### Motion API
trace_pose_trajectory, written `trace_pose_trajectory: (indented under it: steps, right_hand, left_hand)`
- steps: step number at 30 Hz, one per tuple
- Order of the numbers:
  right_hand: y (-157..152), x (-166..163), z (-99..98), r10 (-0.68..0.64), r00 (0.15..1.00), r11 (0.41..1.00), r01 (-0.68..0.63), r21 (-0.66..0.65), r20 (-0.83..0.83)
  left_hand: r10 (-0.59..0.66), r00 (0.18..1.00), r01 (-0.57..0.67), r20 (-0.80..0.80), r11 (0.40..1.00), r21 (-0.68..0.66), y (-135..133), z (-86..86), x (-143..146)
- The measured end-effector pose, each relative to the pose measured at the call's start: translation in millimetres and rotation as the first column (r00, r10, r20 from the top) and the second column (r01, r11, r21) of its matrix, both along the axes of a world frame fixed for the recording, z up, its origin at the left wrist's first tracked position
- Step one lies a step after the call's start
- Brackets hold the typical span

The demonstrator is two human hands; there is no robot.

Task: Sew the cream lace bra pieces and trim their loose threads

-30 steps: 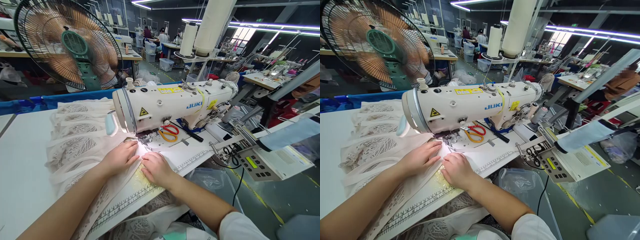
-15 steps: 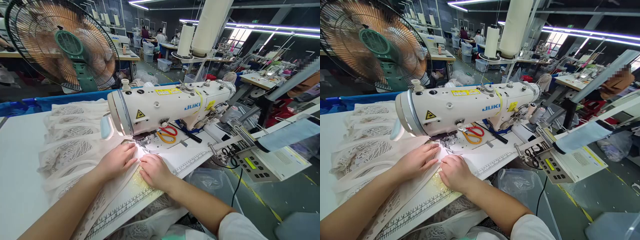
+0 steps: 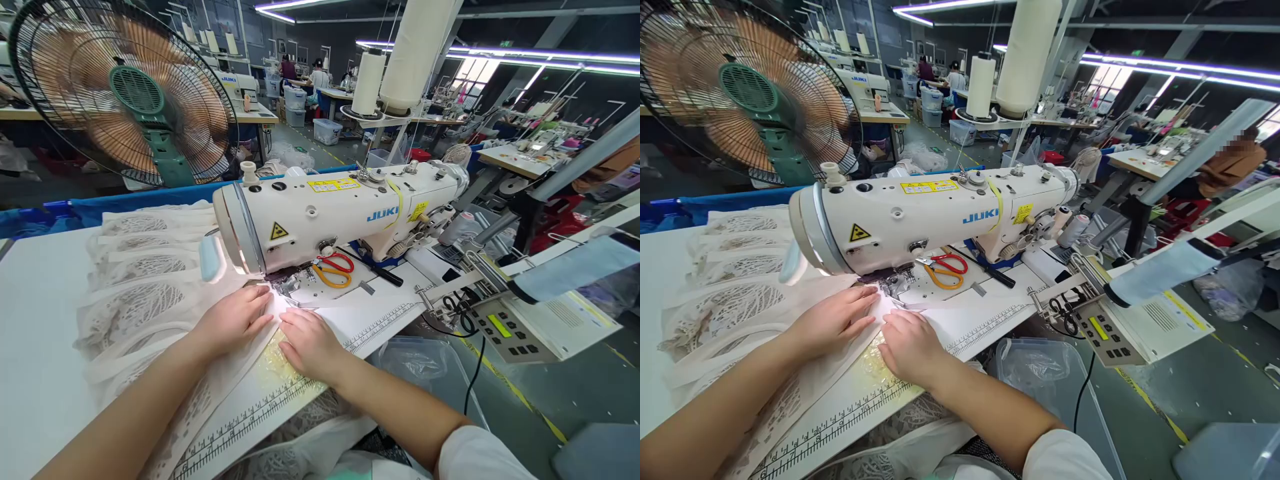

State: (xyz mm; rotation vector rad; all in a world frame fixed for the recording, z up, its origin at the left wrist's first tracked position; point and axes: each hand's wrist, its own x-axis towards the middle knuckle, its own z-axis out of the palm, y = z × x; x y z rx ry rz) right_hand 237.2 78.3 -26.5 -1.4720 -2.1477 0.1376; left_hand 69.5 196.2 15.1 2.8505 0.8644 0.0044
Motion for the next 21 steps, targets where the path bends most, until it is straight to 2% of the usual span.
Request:
trace_pose_trajectory:
  steps: [12,16,18,21]
  right_hand:
    - [3,-7,7.8,-0.046,0.997,0.993,0.053,-0.105,0.064]
    - [3,-6,8.8,-0.061,0.996,0.991,0.068,-0.114,0.061]
    - [4,-6,8.4,-0.065,0.996,0.991,0.071,-0.114,0.058]
    - [4,-6,7.6,-0.066,0.996,0.992,0.071,-0.106,0.057]
  left_hand:
    - [-0.122,0.991,0.111,0.046,0.975,0.190,25,10.9,5]
    - [-0.190,0.981,0.178,0.040,0.961,0.213,10,9.8,5]
    - [-0.250,0.968,0.234,0.040,0.944,0.231,-2,4.8,2]
    - [-0.274,0.961,0.252,0.039,0.924,0.287,-13,-6.5,-6]
